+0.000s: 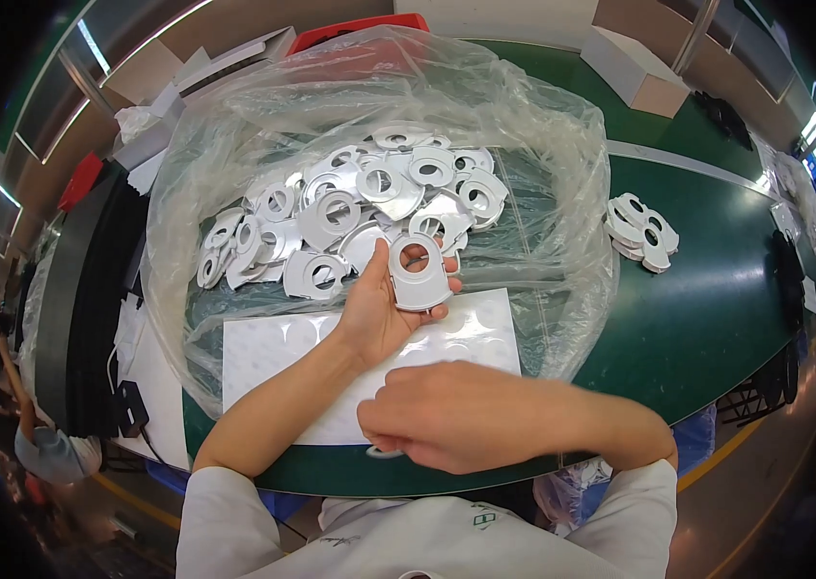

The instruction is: The person peels circular adhesive labels from a sheet and applies them by hand to white circular components.

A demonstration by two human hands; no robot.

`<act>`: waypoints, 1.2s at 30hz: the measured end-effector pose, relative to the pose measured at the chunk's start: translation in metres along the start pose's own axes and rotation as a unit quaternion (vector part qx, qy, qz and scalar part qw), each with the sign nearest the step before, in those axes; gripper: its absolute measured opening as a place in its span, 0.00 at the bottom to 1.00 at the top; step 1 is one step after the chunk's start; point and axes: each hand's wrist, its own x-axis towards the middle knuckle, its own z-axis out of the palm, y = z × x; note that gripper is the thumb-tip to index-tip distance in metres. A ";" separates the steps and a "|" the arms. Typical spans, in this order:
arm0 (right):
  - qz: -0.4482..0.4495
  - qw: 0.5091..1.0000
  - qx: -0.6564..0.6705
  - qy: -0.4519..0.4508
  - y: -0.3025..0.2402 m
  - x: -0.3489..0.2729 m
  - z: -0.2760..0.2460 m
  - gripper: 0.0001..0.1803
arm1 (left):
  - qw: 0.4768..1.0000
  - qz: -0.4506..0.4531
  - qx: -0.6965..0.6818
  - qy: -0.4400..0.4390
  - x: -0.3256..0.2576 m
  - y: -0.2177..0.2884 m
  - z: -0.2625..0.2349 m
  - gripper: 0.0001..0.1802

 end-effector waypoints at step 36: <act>0.189 0.859 0.323 0.349 0.097 0.007 -0.002 0.10 | 0.999 -0.001 0.026 0.029 -0.001 -0.002 0.009 0.32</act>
